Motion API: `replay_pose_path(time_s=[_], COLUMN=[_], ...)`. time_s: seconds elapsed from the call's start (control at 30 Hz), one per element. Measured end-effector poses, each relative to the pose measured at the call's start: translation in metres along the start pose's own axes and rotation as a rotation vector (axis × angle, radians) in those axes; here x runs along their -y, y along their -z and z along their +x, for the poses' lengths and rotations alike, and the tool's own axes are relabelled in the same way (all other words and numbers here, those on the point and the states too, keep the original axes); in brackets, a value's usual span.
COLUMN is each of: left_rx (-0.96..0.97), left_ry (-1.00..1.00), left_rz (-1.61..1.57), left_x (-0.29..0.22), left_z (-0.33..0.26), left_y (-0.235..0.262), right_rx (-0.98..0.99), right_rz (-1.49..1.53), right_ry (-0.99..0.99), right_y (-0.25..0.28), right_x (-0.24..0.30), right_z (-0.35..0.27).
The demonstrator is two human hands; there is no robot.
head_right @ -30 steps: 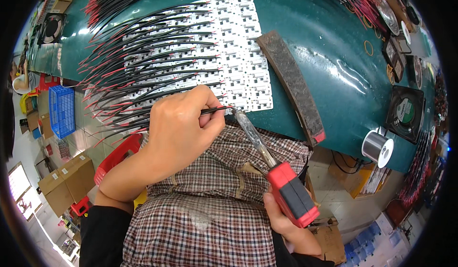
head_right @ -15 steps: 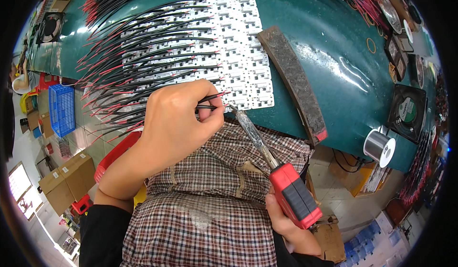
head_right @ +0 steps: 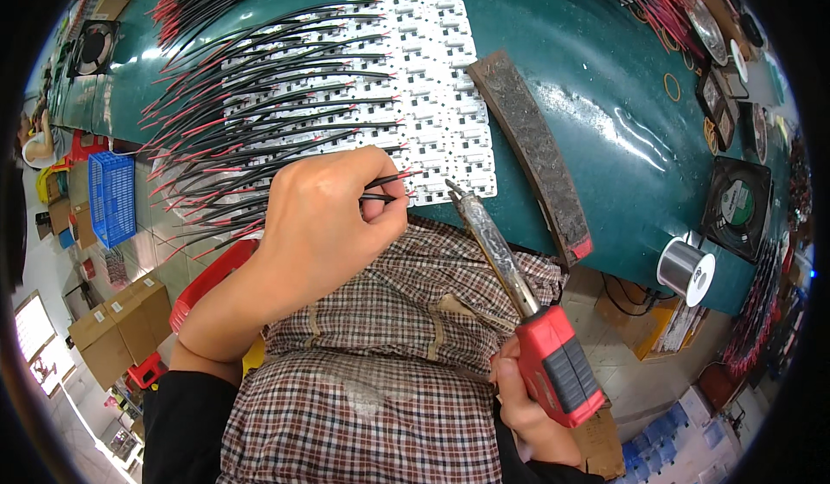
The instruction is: The person holds bundles of wire ends attached to circuit board strips and solders them using a soldering gun.
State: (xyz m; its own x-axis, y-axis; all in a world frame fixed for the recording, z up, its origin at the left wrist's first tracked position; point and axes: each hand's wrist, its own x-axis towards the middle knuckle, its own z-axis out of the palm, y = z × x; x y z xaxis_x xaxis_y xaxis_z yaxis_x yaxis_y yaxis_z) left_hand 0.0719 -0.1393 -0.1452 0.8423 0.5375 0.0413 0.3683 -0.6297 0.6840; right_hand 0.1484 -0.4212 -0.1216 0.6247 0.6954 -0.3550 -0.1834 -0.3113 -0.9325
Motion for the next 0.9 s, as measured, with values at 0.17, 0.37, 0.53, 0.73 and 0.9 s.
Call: replay_pose_path(time_s=[0.17, 0.37, 0.53, 0.73, 0.9], left_rx=[0.040, 0.075, -0.099, -0.319, -0.160], left_ry=[0.006, -0.024, -0.083, -0.205, -0.527], left_rz=[0.038, -0.042, 0.056, 0.291, 0.383], left_x=[0.000, -0.001, -0.012, -0.008, 0.032], left_z=[0.002, 0.004, 0.013, 0.045, 0.092], left_y=[0.005, 0.013, 0.051, 0.095, 0.041], right_rx=[-0.069, -0.141, -0.341, -0.555, -0.310], right_rz=[0.013, -0.008, -0.604, -0.737, -1.019], right_ry=[0.138, 0.244, 0.365, 0.520, 0.838], right_y=[-0.001, 0.005, 0.032, 0.036, 0.014], right_x=[0.003, 0.011, 0.025, 0.044, 0.044], right_z=[0.010, 0.027, 0.036, 0.085, 0.137])
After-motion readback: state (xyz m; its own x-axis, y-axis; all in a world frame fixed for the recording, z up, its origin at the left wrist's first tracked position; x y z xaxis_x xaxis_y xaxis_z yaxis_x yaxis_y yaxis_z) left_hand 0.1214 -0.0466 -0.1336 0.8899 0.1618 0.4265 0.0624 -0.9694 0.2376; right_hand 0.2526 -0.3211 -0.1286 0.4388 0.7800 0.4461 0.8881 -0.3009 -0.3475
